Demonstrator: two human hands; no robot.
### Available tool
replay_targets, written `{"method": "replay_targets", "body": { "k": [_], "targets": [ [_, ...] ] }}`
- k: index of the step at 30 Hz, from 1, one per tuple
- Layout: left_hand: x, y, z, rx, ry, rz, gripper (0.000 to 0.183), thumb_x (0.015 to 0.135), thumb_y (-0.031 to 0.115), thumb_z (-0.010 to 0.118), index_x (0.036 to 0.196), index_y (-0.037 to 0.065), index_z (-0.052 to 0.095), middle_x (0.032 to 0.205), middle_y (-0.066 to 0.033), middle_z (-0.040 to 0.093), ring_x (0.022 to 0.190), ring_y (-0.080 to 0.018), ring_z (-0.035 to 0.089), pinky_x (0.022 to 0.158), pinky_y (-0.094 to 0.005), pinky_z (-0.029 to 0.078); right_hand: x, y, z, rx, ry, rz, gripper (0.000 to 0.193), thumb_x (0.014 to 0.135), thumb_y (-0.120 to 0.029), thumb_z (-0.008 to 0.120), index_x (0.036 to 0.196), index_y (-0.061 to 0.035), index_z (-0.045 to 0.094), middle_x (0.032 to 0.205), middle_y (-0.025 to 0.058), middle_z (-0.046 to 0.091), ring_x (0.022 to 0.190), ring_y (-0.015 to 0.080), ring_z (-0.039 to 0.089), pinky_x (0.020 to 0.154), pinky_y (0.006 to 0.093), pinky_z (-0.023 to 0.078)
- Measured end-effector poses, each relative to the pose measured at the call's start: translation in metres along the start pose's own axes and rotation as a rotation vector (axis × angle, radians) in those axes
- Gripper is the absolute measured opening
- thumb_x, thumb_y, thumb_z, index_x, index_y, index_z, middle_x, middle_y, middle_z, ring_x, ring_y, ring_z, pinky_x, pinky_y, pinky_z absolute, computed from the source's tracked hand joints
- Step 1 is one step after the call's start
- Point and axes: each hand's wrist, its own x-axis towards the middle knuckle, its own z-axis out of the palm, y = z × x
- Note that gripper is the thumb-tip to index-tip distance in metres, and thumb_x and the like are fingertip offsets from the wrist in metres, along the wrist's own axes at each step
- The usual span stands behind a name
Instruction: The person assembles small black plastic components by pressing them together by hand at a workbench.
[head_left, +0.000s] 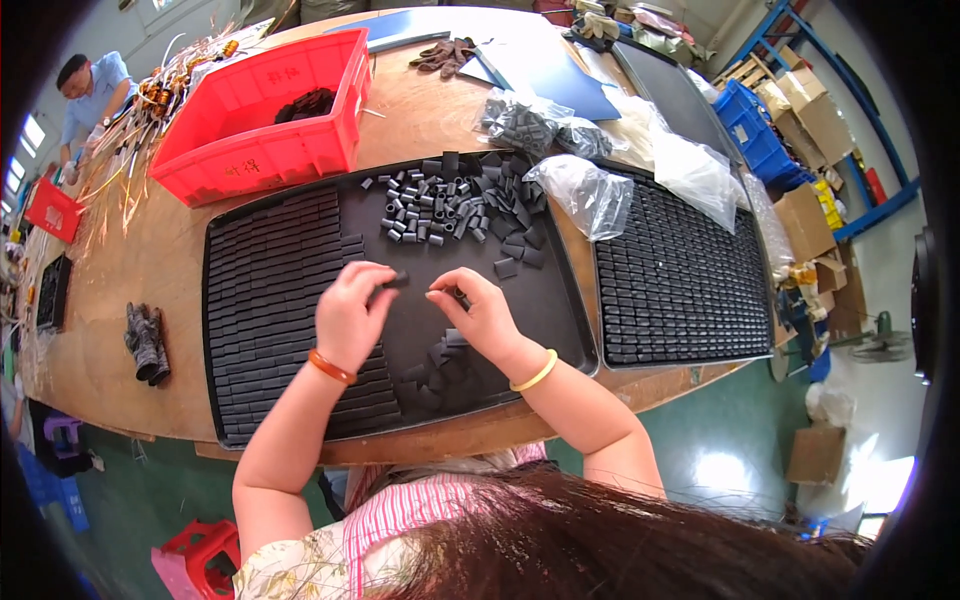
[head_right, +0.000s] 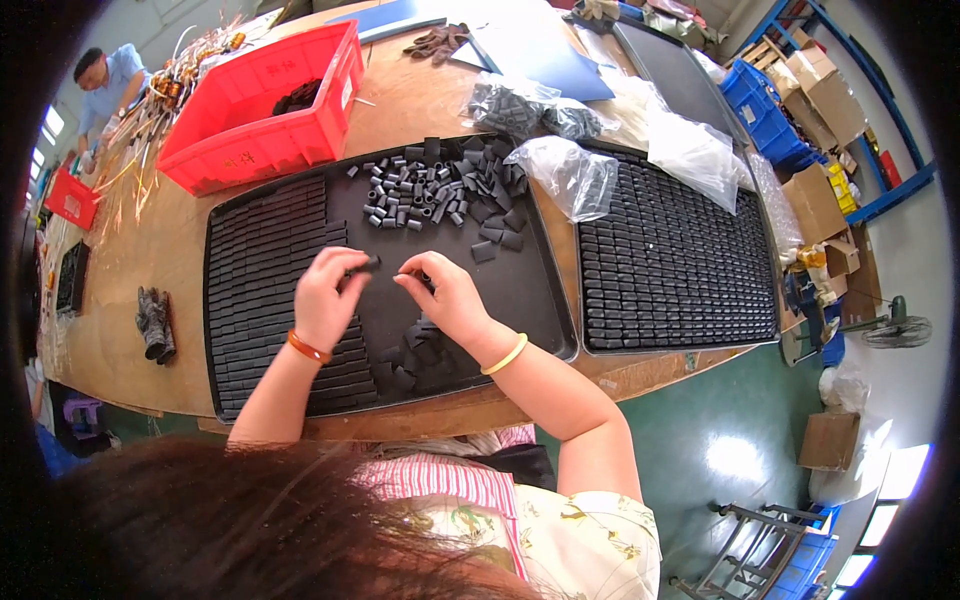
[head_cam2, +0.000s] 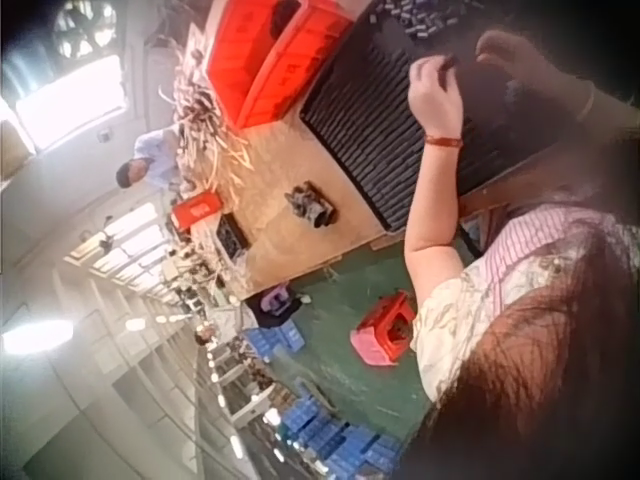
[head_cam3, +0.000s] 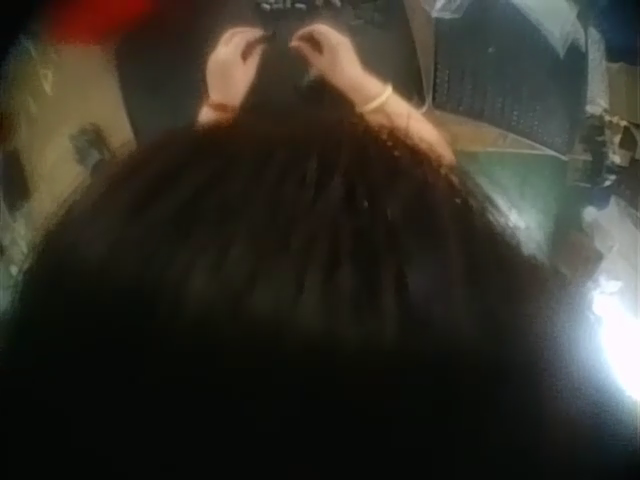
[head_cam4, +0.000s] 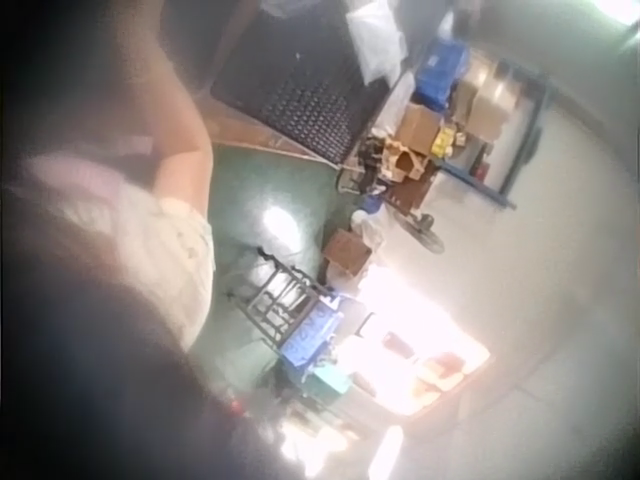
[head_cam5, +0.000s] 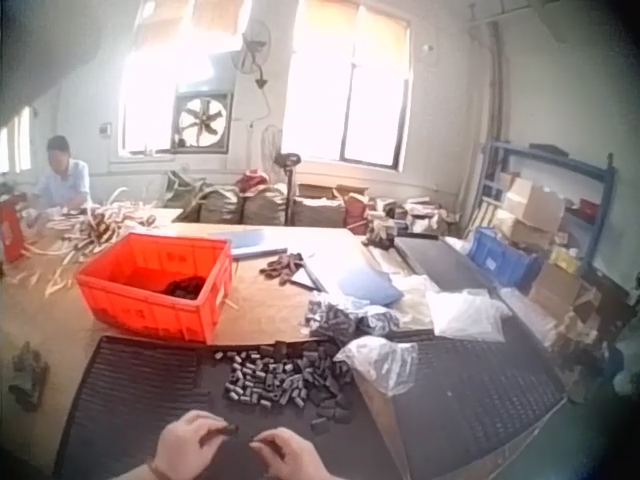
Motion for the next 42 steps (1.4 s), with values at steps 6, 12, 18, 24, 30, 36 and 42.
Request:
{"method": "replay_targets", "body": {
  "k": [6,12,18,24,30,36,42],
  "targets": [
    [0.055,-0.078,-0.014,0.319,-0.008,0.071,0.016,0.084,0.013,0.071,0.1,0.009,0.071,0.099,-0.0085,0.071,0.09,-0.0296,0.068,0.079,-0.0365,0.055,0.002,-0.004,-0.005,-0.103,-0.08,-0.113,0.014,0.089,-0.015,0.072,0.09,-0.0034,0.063,0.085,0.0102,0.063,0.071,0.0272,0.063,0.064,0.0342,0.051],
    [0.06,-0.105,-0.003,0.528,-0.088,0.131,0.015,0.085,0.013,0.068,0.099,0.013,0.072,0.097,-0.0044,0.068,0.082,-0.0257,0.068,0.07,-0.0363,0.055,0.002,0.001,-0.005,-0.101,-0.057,-0.133,0.014,0.089,-0.015,0.072,0.09,-0.0035,0.063,0.085,0.0107,0.063,0.071,0.0287,0.064,0.063,0.0357,0.052],
    [0.058,-0.103,-0.012,0.804,-0.192,0.288,0.02,0.089,0.011,0.059,0.103,0.015,0.072,0.109,-0.0029,0.061,0.082,-0.0221,0.066,0.068,-0.0356,0.056,0.004,-0.001,-0.009,-0.087,-0.077,-0.08,0.014,0.09,-0.015,0.071,0.09,-0.0028,0.063,0.087,0.0116,0.064,0.074,0.0298,0.064,0.065,0.0365,0.052],
    [0.058,-0.095,-0.02,0.779,-0.216,0.187,0.023,0.09,0.01,0.058,0.109,0.014,0.07,0.106,-0.0048,0.06,0.083,-0.0245,0.066,0.069,-0.0369,0.056,0.006,-0.001,-0.007,-0.028,-0.071,-0.005,0.015,0.092,-0.016,0.068,0.092,-0.0022,0.064,0.086,0.0124,0.063,0.074,0.0269,0.062,0.068,0.0344,0.051],
    [0.026,-0.029,-0.005,-0.199,-0.208,-0.092,0.044,0.083,0.007,0.067,0.127,0.009,0.062,0.103,-0.005,0.058,0.081,-0.0151,0.055,0.073,-0.0271,0.048,0.004,0.005,-0.004,0.106,-0.035,0.043,0.018,0.088,-0.015,0.074,0.1,-0.0026,0.068,0.087,0.0093,0.064,0.073,0.0202,0.061,0.067,0.0309,0.051],
    [-0.01,0.025,0.015,-0.385,-0.427,-0.11,0.084,0.077,-0.007,0.064,0.153,0.01,0.032,0.116,-0.0143,0.05,0.1,-0.0217,0.058,0.087,-0.0323,0.052,0.002,0.005,-0.005,0.07,-0.271,-0.13,0.018,0.081,-0.012,0.078,0.096,-0.0071,0.07,0.086,0.0083,0.062,0.074,0.0243,0.062,0.067,0.0344,0.051],
    [-0.01,0.018,0.017,-0.318,-0.308,0.02,0.068,0.079,-0.002,0.069,0.143,0.01,0.049,0.113,-0.011,0.054,0.09,-0.0208,0.061,0.075,-0.0306,0.053,0.002,0.003,-0.004,0.127,-0.229,-0.069,0.013,0.086,-0.009,0.072,0.092,-0.0025,0.063,0.084,0.0099,0.061,0.073,0.0242,0.06,0.068,0.0342,0.049]
  ]
}}
